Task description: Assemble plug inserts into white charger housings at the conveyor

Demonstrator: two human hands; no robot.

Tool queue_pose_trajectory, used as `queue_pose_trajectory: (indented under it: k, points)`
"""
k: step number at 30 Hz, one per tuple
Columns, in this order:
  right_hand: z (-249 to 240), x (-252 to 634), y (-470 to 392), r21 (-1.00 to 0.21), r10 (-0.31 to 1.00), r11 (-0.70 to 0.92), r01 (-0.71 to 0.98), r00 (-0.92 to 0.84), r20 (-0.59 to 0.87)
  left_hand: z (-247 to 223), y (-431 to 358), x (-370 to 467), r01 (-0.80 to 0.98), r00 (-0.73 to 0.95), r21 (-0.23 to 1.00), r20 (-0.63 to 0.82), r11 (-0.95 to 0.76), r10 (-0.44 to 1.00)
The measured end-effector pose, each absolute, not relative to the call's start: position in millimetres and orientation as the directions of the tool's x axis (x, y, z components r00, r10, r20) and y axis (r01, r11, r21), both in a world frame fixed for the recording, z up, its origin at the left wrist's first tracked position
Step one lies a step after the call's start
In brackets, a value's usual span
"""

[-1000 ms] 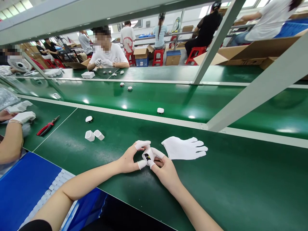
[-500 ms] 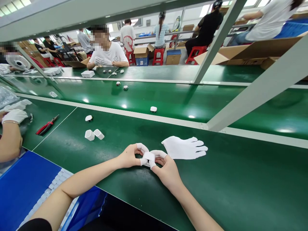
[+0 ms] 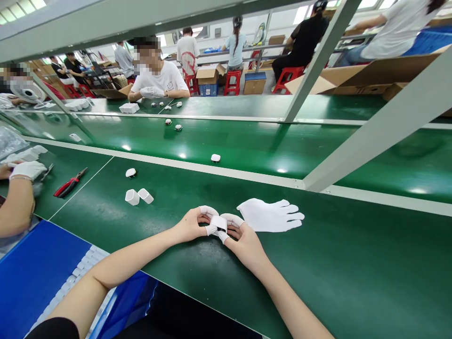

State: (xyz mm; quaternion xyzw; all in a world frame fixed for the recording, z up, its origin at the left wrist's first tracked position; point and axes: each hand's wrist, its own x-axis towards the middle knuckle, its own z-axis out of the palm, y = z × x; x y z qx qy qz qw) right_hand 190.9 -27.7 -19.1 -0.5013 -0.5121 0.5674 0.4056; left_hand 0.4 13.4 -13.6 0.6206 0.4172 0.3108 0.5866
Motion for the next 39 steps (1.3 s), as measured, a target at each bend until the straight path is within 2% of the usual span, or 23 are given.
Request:
queue_pose_trajectory:
  k: [7, 12, 16, 18, 21, 23, 25, 27, 29, 32, 35, 37, 39]
  points:
    - [-10, 188, -33, -0.990, 0.985, -0.135, 0.029, -0.100, -0.137, 0, 15, -5, 0.233, 0.551, 0.970, -0.071, -0.071, 0.831]
    - [-14, 188, -34, -0.991, 0.977, -0.112, 0.067, -0.172, -0.122, -2, 12, -7, 0.310, 0.548, 0.935, -0.025, -0.175, 0.836]
    - [-17, 191, -32, -0.986, 0.985, -0.069, 0.154, -0.146, -0.092, -2, 18, -9, 0.284, 0.593, 0.931, 0.018, -0.230, 0.805]
    - [-13, 193, -32, -0.952, 0.989, 0.054, 0.300, -0.145, 0.011, 1, 21, -13, 0.288, 0.641, 0.880, 0.114, -0.376, 0.759]
    - [-4, 197, -37, -0.806, 0.946, 0.321, 0.498, -0.202, 0.252, 7, 23, -18, 0.290, 0.683, 0.703, 0.324, -0.650, 0.655]
    - [0, 202, -41, -0.677, 0.870, 0.488, 0.550, -0.250, 0.425, 7, 20, -21, 0.245, 0.689, 0.580, 0.460, -0.777, 0.560]
    - [-2, 210, -48, -0.532, 0.761, 0.627, 0.569, -0.301, 0.574, 6, 15, -25, 0.172, 0.707, 0.520, 0.526, -0.836, 0.473]
    - [-7, 218, -58, -0.389, 0.644, 0.731, 0.560, -0.378, 0.665, 4, 8, -28, 0.095, 0.737, 0.542, 0.526, -0.835, 0.425]
    - [-12, 224, -73, -0.310, 0.574, 0.785, 0.536, -0.441, 0.690, 2, 2, -32, 0.041, 0.784, 0.598, 0.477, -0.801, 0.397]
    - [-15, 225, -96, -0.360, 0.628, 0.739, 0.570, -0.389, 0.674, 1, -2, -36, 0.015, 0.851, 0.666, 0.384, -0.746, 0.360]
    - [-13, 223, -101, -0.428, 0.676, 0.707, 0.563, -0.362, 0.642, 3, -2, -37, 0.061, 0.863, 0.717, 0.312, -0.695, 0.398]
    - [-9, 223, -92, -0.410, 0.629, 0.761, 0.502, -0.417, 0.656, 4, -2, -36, 0.083, 0.847, 0.699, 0.326, -0.710, 0.420]
    - [-2, 220, -78, -0.386, 0.588, 0.794, 0.469, -0.430, 0.685, 4, -2, -30, 0.093, 0.806, 0.630, 0.407, -0.771, 0.430]
